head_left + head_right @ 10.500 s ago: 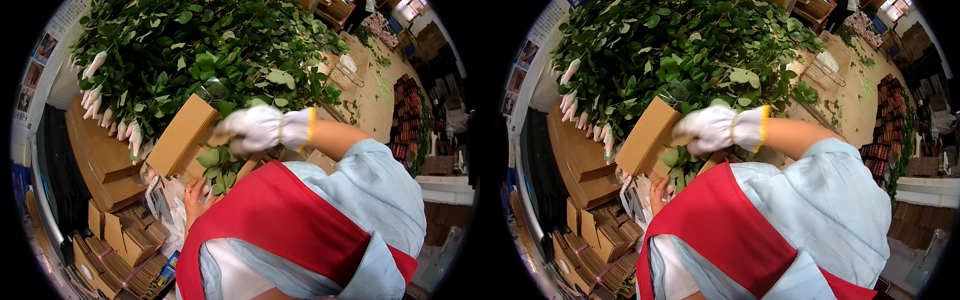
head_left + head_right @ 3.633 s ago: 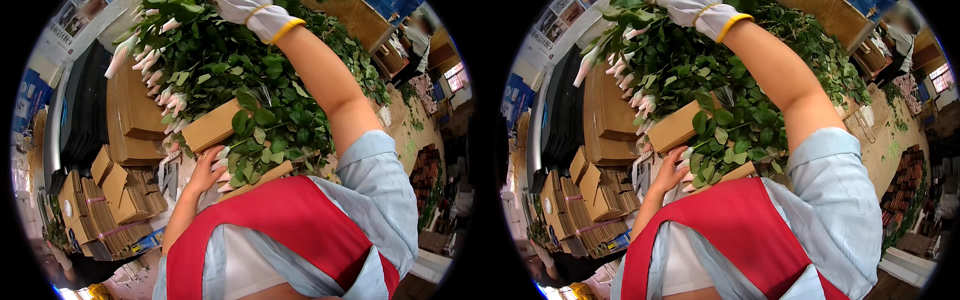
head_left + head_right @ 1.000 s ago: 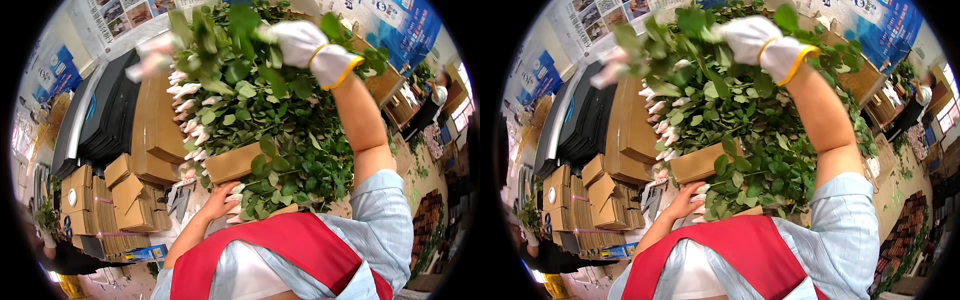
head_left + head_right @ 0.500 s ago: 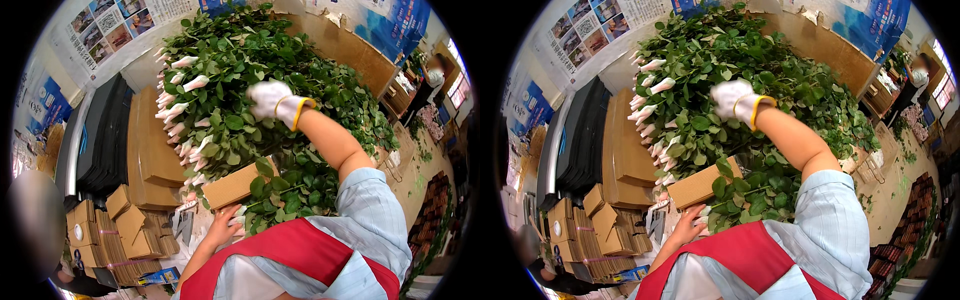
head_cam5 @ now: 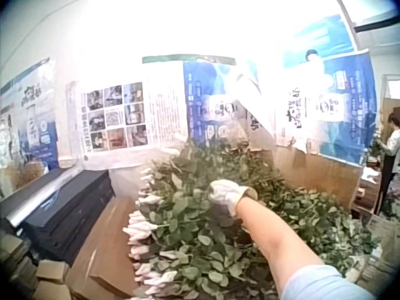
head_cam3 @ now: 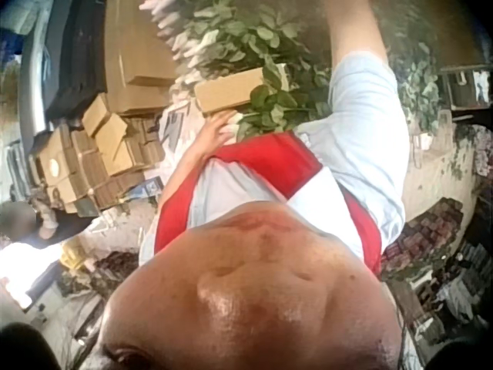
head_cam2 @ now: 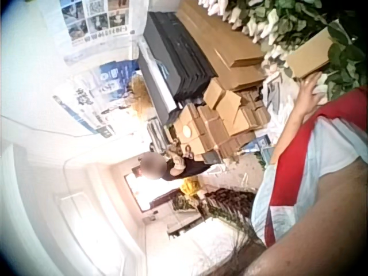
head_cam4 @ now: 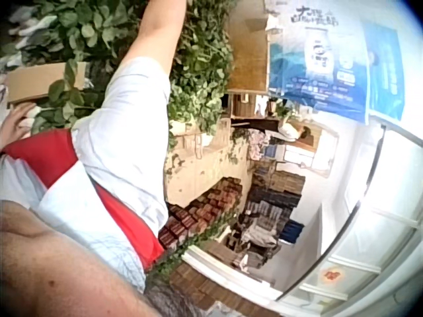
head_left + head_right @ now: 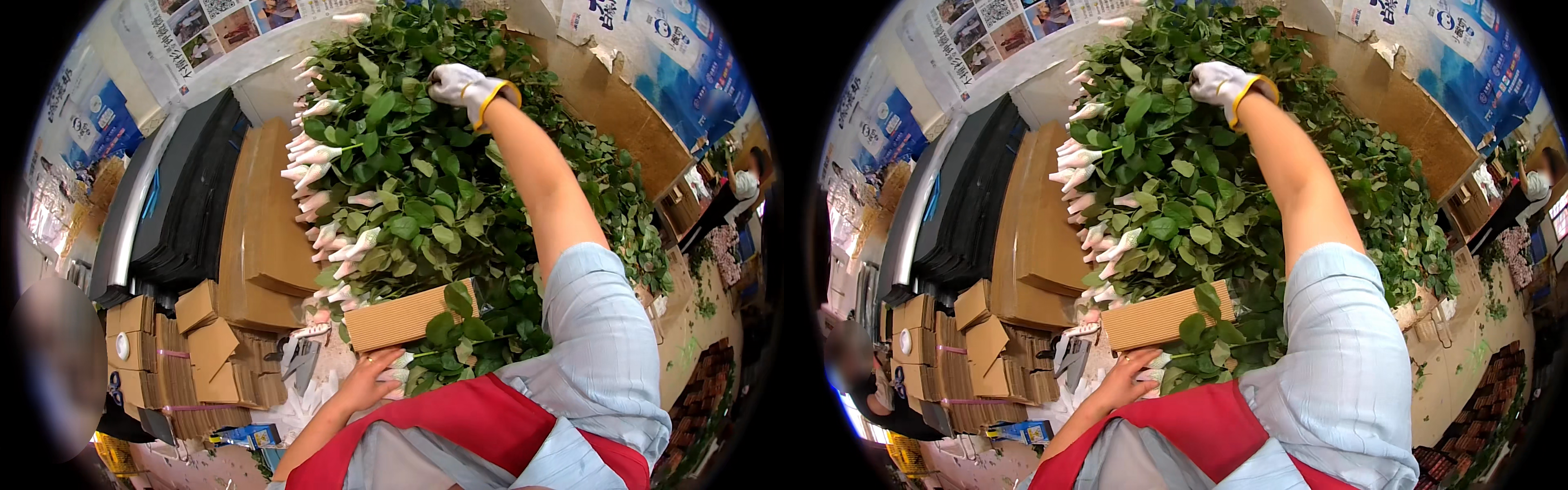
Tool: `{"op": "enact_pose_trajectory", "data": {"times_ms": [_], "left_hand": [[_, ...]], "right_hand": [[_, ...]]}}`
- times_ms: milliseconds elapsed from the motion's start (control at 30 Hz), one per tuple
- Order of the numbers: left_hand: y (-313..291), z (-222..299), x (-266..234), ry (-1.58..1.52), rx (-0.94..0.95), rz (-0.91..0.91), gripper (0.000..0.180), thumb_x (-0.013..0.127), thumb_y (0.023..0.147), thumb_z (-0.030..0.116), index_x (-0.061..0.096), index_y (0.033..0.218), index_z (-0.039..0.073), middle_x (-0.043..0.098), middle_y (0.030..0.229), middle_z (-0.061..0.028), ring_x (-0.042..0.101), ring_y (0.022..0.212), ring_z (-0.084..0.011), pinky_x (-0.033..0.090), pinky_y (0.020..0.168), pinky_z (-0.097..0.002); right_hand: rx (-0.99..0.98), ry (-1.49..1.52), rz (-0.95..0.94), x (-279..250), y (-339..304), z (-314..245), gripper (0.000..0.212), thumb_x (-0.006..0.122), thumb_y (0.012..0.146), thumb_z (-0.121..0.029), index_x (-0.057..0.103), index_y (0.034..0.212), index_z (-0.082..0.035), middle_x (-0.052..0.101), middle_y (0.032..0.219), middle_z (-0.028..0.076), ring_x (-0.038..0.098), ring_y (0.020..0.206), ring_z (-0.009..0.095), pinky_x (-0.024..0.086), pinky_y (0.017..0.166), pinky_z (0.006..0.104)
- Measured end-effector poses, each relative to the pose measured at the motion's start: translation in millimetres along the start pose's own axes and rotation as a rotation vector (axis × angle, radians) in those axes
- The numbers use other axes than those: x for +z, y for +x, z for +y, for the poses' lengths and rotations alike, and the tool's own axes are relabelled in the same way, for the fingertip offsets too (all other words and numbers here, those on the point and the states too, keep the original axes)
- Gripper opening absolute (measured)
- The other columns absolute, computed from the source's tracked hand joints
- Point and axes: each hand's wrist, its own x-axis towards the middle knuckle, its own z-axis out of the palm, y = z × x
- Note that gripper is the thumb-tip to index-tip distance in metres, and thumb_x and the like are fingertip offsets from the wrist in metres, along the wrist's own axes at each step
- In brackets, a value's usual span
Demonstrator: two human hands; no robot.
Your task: The person places flowers into cardboard sleeves by hand, stacks the prepared sleeves, and secures them using a stapler.
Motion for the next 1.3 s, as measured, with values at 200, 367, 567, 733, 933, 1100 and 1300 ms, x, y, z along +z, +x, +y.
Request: {"op": "enact_pose_trajectory", "data": {"times_ms": [200,367,567,733,933,1100,1300], "left_hand": [[1.4,3.1,-3.0,-0.014,-0.012,-0.005,0.059,0.071,0.078,0.016,0.050,0.133,0.010,0.051,0.131,-0.0139,0.044,0.122,-0.0328,0.034,0.104,-0.0389],[8.1,0.8,-3.4,0.012,0.044,-0.017,0.059,0.070,0.078,0.015,0.049,0.133,0.009,0.051,0.130,-0.0158,0.044,0.121,-0.0348,0.034,0.103,-0.0402],[3.4,-7.0,2.8,-0.160,0.012,0.045,0.061,0.070,0.076,0.011,0.048,0.133,0.010,0.050,0.131,-0.0166,0.052,0.113,-0.0348,0.042,0.096,-0.0424],[9.9,-31.9,6.1,0.026,0.141,0.049,0.064,0.072,0.073,0.009,0.049,0.133,0.008,0.053,0.129,-0.0158,0.057,0.111,-0.0292,0.048,0.094,-0.0373],[21.1,-15.1,4.6,-0.072,0.131,0.098,0.060,0.068,0.074,0.003,0.051,0.131,0.008,0.057,0.124,-0.0144,0.056,0.114,-0.0258,0.045,0.097,-0.0357],[25.5,-18.7,3.6,-0.066,0.210,0.086,0.060,0.061,0.071,-0.004,0.051,0.129,0.006,0.055,0.128,-0.0140,0.053,0.118,-0.0237,0.042,0.100,-0.0339],[28.6,-32.9,3.1,-0.180,0.090,0.110,0.058,0.068,0.075,0.001,0.051,0.130,0.006,0.052,0.129,-0.0133,0.052,0.117,-0.0245,0.040,0.102,-0.0352]], "right_hand": [[0.111,-0.460,0.334,55.3,-10.6,3.2,0.039,0.052,0.082,-0.017,0.056,0.120,-0.010,0.059,0.124,0.010,0.054,0.116,0.029,0.022,0.106,0.0608],[0.132,-0.421,0.247,13.8,-19.2,-4.8,0.024,0.052,0.081,-0.012,0.063,0.103,-0.011,0.067,0.105,0.009,0.062,0.102,0.028,0.022,0.108,0.0594],[-0.377,-0.565,0.816,-84.4,-115.4,23.3,0.030,0.046,0.081,-0.004,0.068,0.100,-0.008,0.068,0.107,0.011,0.066,0.096,0.028,0.053,0.086,0.0364],[0.032,0.054,0.157,-124.6,-299.1,-19.4,0.038,0.050,0.076,-0.001,0.064,0.111,-0.002,0.067,0.089,0.012,0.064,0.081,0.024,0.051,0.073,0.0347],[-0.159,-0.359,0.510,-0.1,-413.0,-45.8,0.045,0.062,0.077,-0.005,0.058,0.122,-0.009,0.065,0.103,0.012,0.063,0.090,0.024,0.051,0.082,0.0337],[-0.425,-0.022,0.377,80.6,-418.5,-160.6,0.038,0.067,0.070,-0.026,0.064,0.104,-0.007,0.063,0.094,0.009,0.061,0.090,0.025,0.051,0.080,0.0349],[-0.370,-0.032,-0.154,95.2,-375.9,-152.3,0.021,0.066,0.072,-0.024,0.068,0.086,-0.008,0.062,0.095,0.012,0.060,0.091,0.033,0.051,0.080,0.0393]]}}
